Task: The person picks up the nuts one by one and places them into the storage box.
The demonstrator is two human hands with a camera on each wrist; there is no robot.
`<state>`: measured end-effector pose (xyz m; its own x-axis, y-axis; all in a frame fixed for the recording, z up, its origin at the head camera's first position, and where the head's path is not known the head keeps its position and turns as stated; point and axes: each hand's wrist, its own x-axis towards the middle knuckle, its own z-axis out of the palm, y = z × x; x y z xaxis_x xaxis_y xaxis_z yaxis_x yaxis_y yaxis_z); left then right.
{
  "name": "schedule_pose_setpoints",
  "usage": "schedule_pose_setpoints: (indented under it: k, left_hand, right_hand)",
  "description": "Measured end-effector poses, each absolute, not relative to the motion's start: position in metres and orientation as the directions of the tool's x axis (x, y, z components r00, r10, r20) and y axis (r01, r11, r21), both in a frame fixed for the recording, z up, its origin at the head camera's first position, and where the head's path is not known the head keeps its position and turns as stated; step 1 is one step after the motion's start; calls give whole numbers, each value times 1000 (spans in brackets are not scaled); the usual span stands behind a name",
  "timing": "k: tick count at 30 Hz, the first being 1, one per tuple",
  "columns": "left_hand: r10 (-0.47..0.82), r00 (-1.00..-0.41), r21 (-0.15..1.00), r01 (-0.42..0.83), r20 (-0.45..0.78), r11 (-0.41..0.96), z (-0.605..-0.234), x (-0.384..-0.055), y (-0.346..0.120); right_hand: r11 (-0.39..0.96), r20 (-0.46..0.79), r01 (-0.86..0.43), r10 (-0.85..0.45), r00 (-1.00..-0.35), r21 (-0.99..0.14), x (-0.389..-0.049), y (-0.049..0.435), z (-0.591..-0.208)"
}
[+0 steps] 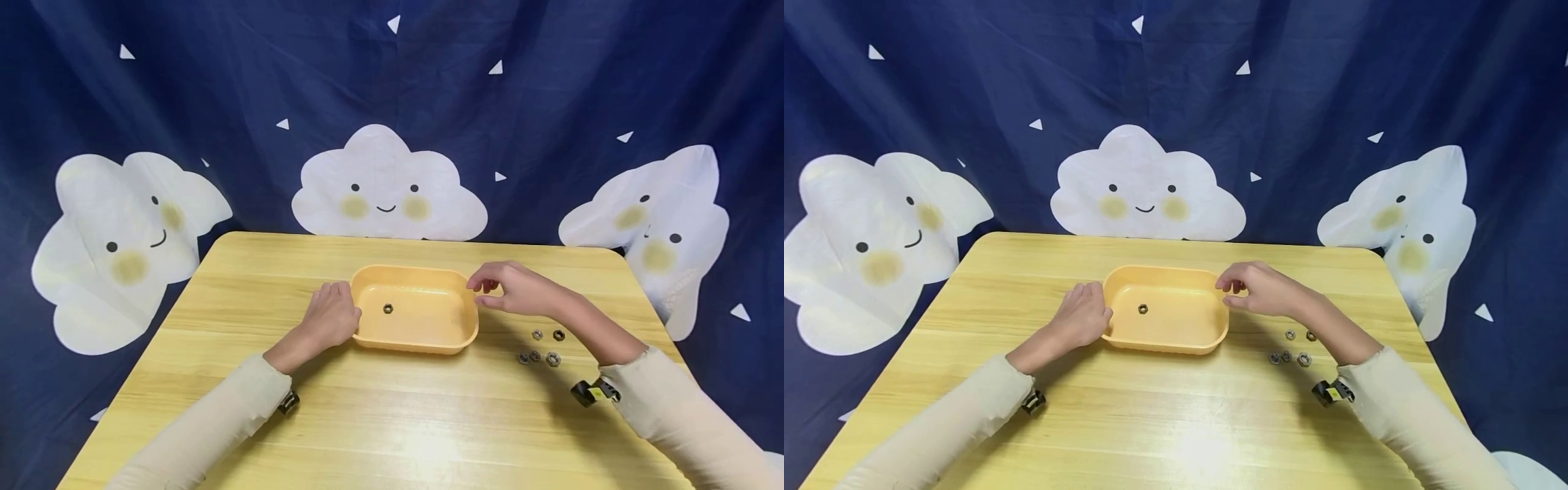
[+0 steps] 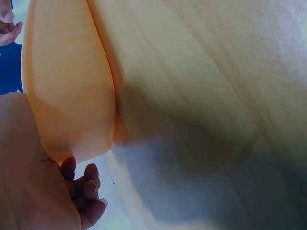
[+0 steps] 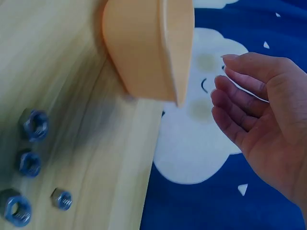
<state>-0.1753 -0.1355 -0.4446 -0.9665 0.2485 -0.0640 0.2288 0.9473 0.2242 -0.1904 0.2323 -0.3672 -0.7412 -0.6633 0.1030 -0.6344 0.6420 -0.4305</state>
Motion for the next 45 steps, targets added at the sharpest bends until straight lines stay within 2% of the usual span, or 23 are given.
schedule_pose_setpoints:
  k: [10, 20, 29, 38, 45]
  left_hand:
    - [241, -969, 239, 219, -64, 946, -445, -175, -136]
    - [253, -966, 252, 231, -59, 940, -445, -173, -136]
    - [262, -964, 244, 243, -47, 939, -445, -174, -136]
    - [256, -965, 238, 234, -62, 943, -446, -175, -136]
    - [256, -965, 233, 236, -63, 944, -444, -174, -136]
  right_hand:
    - [696, 83, -562, -594, -800, -447, -179, 276, -382]
    - [708, 85, -535, -565, -821, -462, -167, 314, -399]
    - [750, 4, -424, -490, -872, -508, -156, 343, -403]
    - [737, -55, -382, -492, -869, -558, -149, 364, -421]
    - [738, -162, -299, -482, -861, -605, -144, 372, -432]
